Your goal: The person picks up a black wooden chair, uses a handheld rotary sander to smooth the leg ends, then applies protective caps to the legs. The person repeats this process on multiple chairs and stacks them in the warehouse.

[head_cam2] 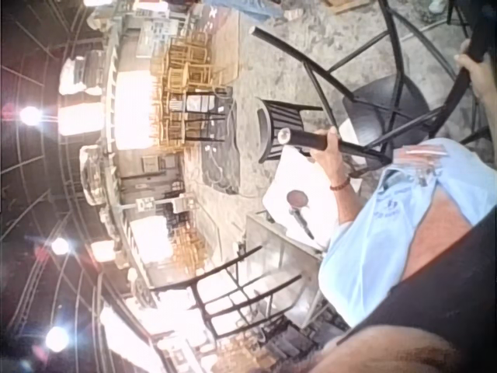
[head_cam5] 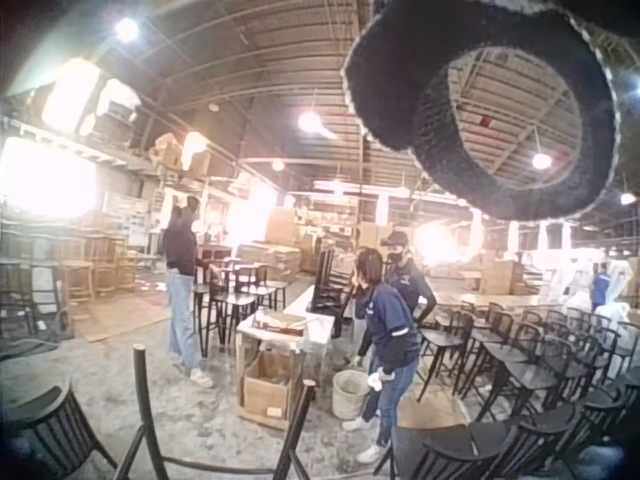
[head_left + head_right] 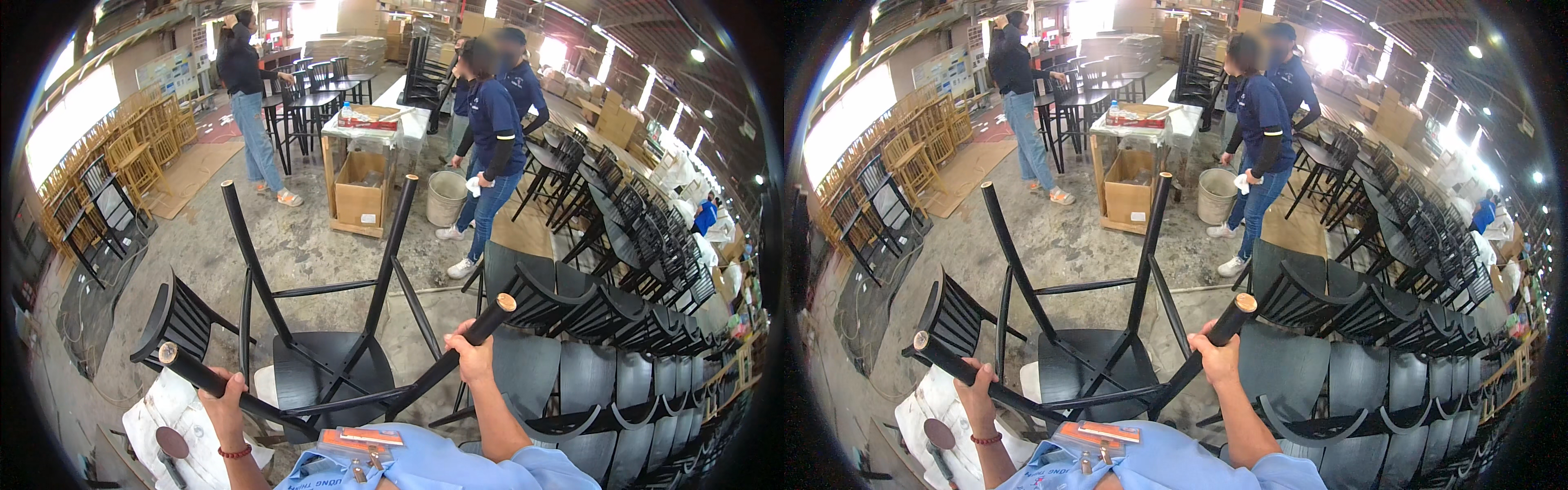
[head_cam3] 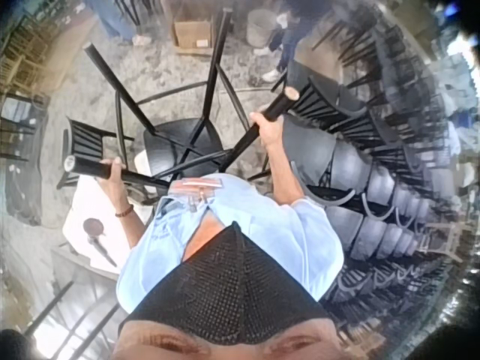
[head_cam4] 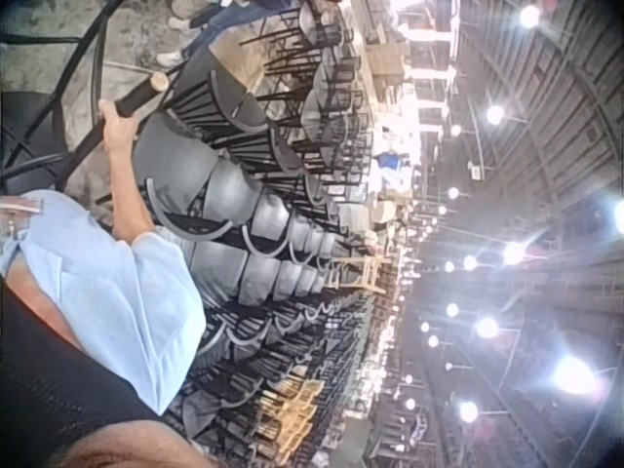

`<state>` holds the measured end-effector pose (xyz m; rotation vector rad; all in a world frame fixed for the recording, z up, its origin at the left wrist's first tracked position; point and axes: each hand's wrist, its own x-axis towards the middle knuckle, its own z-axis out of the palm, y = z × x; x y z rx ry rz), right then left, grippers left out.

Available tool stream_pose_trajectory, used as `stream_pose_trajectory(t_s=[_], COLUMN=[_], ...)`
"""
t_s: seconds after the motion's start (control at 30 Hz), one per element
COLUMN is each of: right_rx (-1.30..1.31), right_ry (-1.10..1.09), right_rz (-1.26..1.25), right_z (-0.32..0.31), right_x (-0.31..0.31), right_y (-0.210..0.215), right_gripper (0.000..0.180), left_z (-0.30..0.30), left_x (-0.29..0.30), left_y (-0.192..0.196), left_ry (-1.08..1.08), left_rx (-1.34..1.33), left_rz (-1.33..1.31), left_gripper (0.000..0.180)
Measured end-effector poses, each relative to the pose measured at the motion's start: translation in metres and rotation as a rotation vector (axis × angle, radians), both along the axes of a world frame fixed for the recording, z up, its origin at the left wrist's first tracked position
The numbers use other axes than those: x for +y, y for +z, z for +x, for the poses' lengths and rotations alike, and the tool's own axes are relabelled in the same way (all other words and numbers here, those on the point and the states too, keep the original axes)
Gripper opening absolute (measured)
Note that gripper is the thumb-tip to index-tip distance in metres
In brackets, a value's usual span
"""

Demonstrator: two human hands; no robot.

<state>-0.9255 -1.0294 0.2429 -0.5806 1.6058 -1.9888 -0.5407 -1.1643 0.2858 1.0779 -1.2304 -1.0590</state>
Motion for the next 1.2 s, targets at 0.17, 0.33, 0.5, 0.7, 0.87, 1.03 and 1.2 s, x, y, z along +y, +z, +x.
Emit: stream_pose_trajectory(t_s=[0.17,0.33,0.5,0.7,0.87,1.03,1.2], right_rx=[-0.053,-0.033,-0.023,0.054,0.069,0.057,0.054], right_ry=[-0.009,-0.006,0.021,0.07,0.171,0.227,0.244], right_rz=[-0.034,-0.037,-0.052,0.047,0.027,0.02,0.012], right_z=[0.003,0.004,0.009,0.04,0.06,0.07,0.072], right_x=[0.003,0.008,0.023,0.058,0.086,0.097,0.104], right_y=[0.002,-0.007,-0.013,-0.017,-0.027,-0.023,-0.026], right_gripper=[0.019,0.02,0.02,0.023,0.024,0.024,0.023], left_z=[-0.001,0.003,0.012,0.037,0.048,0.052,0.052], left_x=[0.002,0.006,0.015,0.023,0.025,0.023,0.021], left_y=[-0.002,-0.006,-0.011,-0.024,-0.029,-0.031,-0.032], left_ry=[-0.01,-0.026,-0.055,-0.053,-0.053,-0.088,-0.089], left_rx=[0.047,0.038,0.047,0.029,0.08,0.073,0.049], left_rz=[0.002,-0.001,0.001,-0.003,0.01,-0.026,-0.017], left_gripper=[0.021,0.022,0.022,0.023,0.026,0.027,0.029])
